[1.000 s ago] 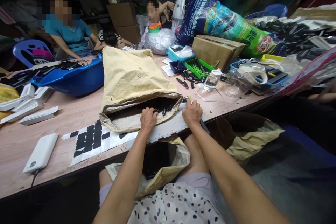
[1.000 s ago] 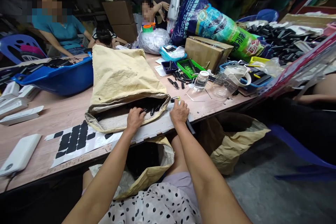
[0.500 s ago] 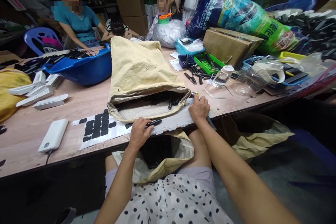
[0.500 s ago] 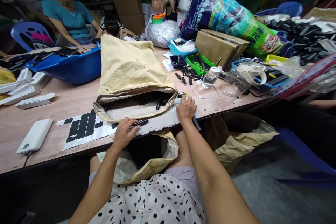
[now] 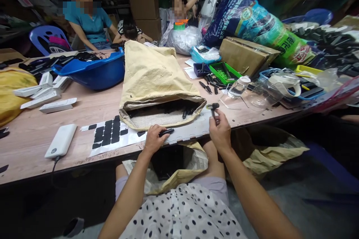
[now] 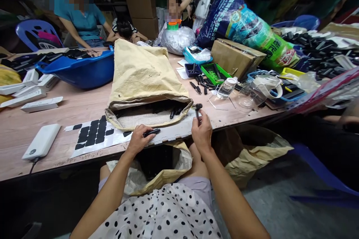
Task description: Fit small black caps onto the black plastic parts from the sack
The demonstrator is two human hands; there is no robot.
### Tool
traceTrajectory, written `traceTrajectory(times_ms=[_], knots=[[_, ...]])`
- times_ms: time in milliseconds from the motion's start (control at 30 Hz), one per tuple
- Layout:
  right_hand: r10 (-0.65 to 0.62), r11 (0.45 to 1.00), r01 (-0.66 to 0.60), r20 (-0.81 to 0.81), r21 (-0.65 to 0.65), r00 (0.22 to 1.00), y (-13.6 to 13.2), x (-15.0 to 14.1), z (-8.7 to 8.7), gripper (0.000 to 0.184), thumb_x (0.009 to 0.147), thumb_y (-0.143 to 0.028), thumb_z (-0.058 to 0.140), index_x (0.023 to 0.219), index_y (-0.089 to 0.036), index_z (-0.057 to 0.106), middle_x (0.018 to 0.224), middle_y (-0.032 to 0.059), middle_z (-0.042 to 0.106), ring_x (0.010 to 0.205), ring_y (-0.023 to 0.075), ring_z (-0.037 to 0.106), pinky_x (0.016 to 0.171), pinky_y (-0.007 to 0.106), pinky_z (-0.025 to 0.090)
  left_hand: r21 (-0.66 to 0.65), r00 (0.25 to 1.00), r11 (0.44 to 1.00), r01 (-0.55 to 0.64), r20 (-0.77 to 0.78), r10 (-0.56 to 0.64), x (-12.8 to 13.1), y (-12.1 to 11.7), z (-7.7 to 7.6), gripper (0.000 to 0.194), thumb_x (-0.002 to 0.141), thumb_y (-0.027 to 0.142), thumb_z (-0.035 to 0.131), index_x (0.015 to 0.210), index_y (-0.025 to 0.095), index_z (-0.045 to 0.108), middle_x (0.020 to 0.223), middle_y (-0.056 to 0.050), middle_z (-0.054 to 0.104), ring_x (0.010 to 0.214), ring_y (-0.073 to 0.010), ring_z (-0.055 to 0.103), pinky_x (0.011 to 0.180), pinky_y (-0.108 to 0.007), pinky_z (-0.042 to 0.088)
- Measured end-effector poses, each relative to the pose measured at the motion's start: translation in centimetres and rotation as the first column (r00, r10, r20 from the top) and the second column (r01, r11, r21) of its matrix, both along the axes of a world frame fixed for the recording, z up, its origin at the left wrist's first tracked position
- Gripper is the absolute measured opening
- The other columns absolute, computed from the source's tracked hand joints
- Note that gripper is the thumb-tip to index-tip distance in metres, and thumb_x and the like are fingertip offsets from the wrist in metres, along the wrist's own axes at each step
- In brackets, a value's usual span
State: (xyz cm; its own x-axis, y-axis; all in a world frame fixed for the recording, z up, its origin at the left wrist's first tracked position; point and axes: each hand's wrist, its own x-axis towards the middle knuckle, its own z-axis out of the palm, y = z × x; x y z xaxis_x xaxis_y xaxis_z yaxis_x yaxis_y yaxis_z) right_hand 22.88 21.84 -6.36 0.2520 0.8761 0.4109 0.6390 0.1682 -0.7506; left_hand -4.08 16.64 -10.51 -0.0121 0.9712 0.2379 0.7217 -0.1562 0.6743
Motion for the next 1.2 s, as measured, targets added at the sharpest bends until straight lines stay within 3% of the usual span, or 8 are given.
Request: traceTrajectory(times_ms=[133,300,500,633,800,1033,1100,1200], knots=[[0.339,0.939,-0.339,0.005,0.065,0.941,-5.1,-3.6,-0.6,0.037,0.097,-0.033,0.046,0.122,-0.014,0.066,0.104,0.0113,0.069,0.093,0.0198,0.065,0.085,0.032,0.054,-0.054,0.999,0.998,0.035,0.023,-0.033,-0.6,-0.1,0.5,0.015,0.080,0.025,0.074,0.094,0.022,0.076,0.086,-0.004,0.066,0.087,-0.0196,0.059,0.083,-0.034,0.049],[0.482,0.875,-0.484,0.091,-0.004,0.872,-7.3,-7.3,-1.5,0.037,0.097,-0.022,0.043,0.124,-0.017,0.067,0.102,0.0091,0.070,0.094,0.0187,0.067,0.084,0.029,0.055,-0.101,0.999,0.995,0.020,0.049,-0.015,-0.6,-0.2,0.5,0.014,0.078,0.023,0.075,0.092,0.022,0.077,0.085,-0.004,0.065,0.089,-0.0201,0.059,0.086,-0.035,0.048],[0.470,0.871,-0.491,0.243,0.028,0.848,-7.4,-8.6,-1.5,0.041,0.102,-0.021,0.037,0.131,-0.015,0.065,0.099,0.0102,0.067,0.090,0.0182,0.065,0.081,0.028,0.053,-0.109,0.998,0.994,0.024,0.057,-0.018,-0.1,-0.2,0.8,0.011,0.078,0.021,0.074,0.089,0.023,0.076,0.083,-0.003,0.063,0.088,-0.0196,0.057,0.086,-0.035,0.046],[0.477,0.866,-0.499,0.366,-0.039,0.799,-7.3,-8.9,-1.7,0.041,0.099,-0.017,0.039,0.128,-0.015,0.067,0.091,0.0083,0.065,0.081,0.0183,0.063,0.073,0.027,0.052,-0.118,0.999,0.993,0.014,0.043,-0.009,0.1,-0.3,1.0,0.008,0.078,0.020,0.075,0.085,0.021,0.076,0.080,-0.003,0.061,0.087,-0.0196,0.057,0.085,-0.034,0.046],[0.417,0.893,-0.450,0.334,0.023,0.845,-7.0,-8.4,-1.2,0.041,0.102,-0.020,0.037,0.129,-0.014,0.067,0.093,0.0089,0.065,0.084,0.0180,0.063,0.077,0.027,0.051,-0.085,0.999,0.996,0.014,0.054,-0.009,0.2,-0.2,0.5,0.014,0.077,0.017,0.076,0.089,0.023,0.077,0.084,-0.003,0.065,0.088,-0.0193,0.058,0.086,-0.035,0.047],[0.435,0.894,-0.446,0.340,-0.048,0.834,-7.2,-7.9,-1.3,0.041,0.099,-0.020,0.039,0.127,-0.015,0.068,0.093,0.0081,0.066,0.082,0.0180,0.064,0.074,0.026,0.051,-0.094,0.999,0.996,0.002,0.052,0.003,0.3,-0.2,0.3,0.013,0.076,0.018,0.075,0.088,0.022,0.077,0.083,-0.004,0.065,0.088,-0.0197,0.058,0.086,-0.035,0.047],[0.398,0.913,-0.406,0.307,-0.040,0.865,-6.6,-7.3,-0.8,0.041,0.100,-0.022,0.039,0.129,-0.017,0.068,0.098,0.0088,0.067,0.089,0.0182,0.064,0.080,0.026,0.051,-0.092,0.999,0.996,-0.002,0.041,0.006,0.3,-0.2,0.3,0.013,0.076,0.019,0.074,0.088,0.022,0.076,0.083,-0.004,0.064,0.087,-0.0200,0.057,0.085,-0.035,0.047],[0.242,0.970,-0.238,0.292,-0.049,0.925,-4.6,-5.4,0.1,0.043,0.100,-0.026,0.037,0.131,-0.019,0.067,0.108,0.0108,0.067,0.100,0.0203,0.063,0.089,0.029,0.050,-0.056,1.000,0.998,-0.016,0.012,0.017,0.5,-0.3,0.2,0.014,0.075,0.021,0.074,0.089,0.021,0.073,0.084,-0.004,0.062,0.087,-0.0207,0.056,0.083,-0.035,0.047]])
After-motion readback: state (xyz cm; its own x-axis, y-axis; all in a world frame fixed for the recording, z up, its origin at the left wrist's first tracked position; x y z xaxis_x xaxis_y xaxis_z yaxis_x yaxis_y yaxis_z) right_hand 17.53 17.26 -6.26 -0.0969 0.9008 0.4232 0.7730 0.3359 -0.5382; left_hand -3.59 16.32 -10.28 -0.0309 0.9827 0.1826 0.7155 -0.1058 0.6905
